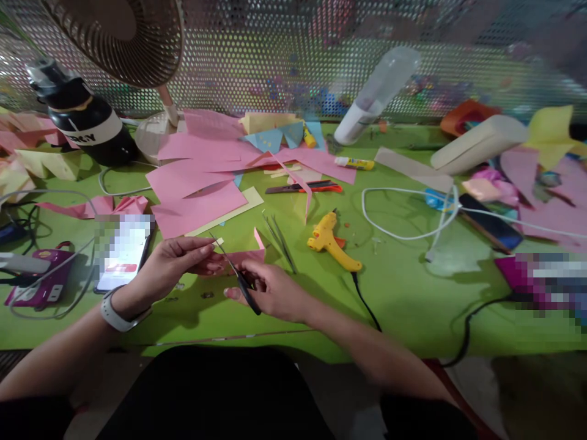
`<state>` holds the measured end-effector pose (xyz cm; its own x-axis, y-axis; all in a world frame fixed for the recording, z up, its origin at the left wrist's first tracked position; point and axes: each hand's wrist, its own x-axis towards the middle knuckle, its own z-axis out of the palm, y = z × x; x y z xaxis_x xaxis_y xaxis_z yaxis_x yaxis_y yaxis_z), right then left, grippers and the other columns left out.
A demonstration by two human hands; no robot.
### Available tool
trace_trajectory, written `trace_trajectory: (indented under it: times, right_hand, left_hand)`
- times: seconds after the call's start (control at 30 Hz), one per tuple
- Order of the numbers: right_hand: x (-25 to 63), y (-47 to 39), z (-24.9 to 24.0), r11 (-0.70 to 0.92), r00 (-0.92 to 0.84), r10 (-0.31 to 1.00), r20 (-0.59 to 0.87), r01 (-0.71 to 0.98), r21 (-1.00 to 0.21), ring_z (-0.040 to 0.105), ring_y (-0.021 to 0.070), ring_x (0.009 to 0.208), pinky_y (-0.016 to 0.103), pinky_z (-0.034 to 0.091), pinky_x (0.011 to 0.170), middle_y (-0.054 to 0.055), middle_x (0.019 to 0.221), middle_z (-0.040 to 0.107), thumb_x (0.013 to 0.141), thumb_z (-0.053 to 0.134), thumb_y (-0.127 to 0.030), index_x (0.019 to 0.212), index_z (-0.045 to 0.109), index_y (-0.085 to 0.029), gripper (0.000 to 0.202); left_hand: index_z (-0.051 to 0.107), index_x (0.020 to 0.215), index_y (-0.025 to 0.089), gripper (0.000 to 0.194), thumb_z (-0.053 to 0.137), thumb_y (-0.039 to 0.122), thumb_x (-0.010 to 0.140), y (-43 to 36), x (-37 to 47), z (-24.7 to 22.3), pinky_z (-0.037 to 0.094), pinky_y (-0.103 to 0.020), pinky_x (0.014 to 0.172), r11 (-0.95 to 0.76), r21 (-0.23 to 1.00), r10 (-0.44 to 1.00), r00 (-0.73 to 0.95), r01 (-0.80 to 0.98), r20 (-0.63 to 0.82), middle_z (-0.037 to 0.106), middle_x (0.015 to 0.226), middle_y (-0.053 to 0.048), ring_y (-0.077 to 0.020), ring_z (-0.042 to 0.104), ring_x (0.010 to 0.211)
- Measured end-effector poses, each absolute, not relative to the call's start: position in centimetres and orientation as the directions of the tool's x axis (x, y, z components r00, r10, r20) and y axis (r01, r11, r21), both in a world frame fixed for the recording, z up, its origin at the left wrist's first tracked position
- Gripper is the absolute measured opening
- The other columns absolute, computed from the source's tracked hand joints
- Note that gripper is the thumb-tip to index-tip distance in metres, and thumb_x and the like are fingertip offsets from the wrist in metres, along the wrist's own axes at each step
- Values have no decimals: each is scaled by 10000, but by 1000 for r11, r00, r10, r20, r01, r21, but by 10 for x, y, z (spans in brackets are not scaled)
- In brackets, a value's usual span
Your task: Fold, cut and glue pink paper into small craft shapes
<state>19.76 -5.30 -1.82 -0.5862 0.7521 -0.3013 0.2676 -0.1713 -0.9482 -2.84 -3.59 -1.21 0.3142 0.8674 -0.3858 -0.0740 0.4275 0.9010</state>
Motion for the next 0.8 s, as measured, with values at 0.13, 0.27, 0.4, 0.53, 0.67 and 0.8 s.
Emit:
trace_trajectory:
  times: [0.13, 0.27, 0.4, 0.53, 0.67, 0.8]
  right_hand:
    - [199, -53, -18, -158, -580, 757, -299, 282, -946, 483, 120, 642, 253, 438, 585, -22, 717, 503, 783, 706, -501, 931, 623, -194, 351]
    - [199, -54, -18, -149, -574, 765, -291, 282, -948, 483, 123, 645, 253, 435, 581, -20, 719, 508, 782, 707, -500, 972, 630, -194, 368]
    - [198, -54, -17, -169, -586, 751, -306, 277, -946, 448, 113, 629, 251, 416, 579, -32, 712, 468, 769, 720, -489, 925, 613, -194, 351]
    - [196, -54, -17, -186, -584, 745, -323, 283, -941, 418, 109, 618, 248, 391, 567, -42, 701, 436, 752, 734, -484, 875, 577, -198, 348]
    - [197, -53, -19, -181, -587, 743, -322, 288, -940, 413, 106, 611, 250, 380, 569, -45, 700, 440, 761, 732, -467, 878, 572, -198, 334]
    - [198, -53, -21, -167, -591, 745, -309, 283, -945, 454, 116, 629, 258, 413, 590, -31, 717, 484, 767, 720, -482, 876, 587, -202, 329]
  left_hand:
    - [720, 1042, 148, 336, 759, 364, 786, -35, -29, -12, 627, -271, 740, 449, 886, 858, 336, -120, -389, 777, 911, -98, -173, 751, 777]
    - [704, 1087, 140, 361, 756, 341, 791, -35, -29, -11, 630, -296, 770, 444, 885, 867, 318, -140, -385, 778, 894, -91, -178, 752, 782]
    - [691, 1119, 143, 370, 740, 330, 803, -36, -29, -10, 631, -316, 788, 458, 881, 855, 328, -116, -401, 774, 937, -103, -185, 753, 798]
    - [704, 1077, 141, 332, 741, 319, 799, -36, -29, -11, 631, -297, 770, 458, 879, 856, 331, -131, -397, 776, 926, -98, -178, 752, 788]
    - [712, 1029, 137, 281, 750, 287, 794, -36, -29, -11, 630, -267, 739, 454, 875, 862, 333, -167, -383, 779, 889, -84, -160, 751, 749]
    - [713, 1027, 141, 273, 755, 275, 793, -35, -29, -11, 630, -265, 744, 453, 871, 863, 340, -192, -374, 780, 876, -77, -158, 750, 751]
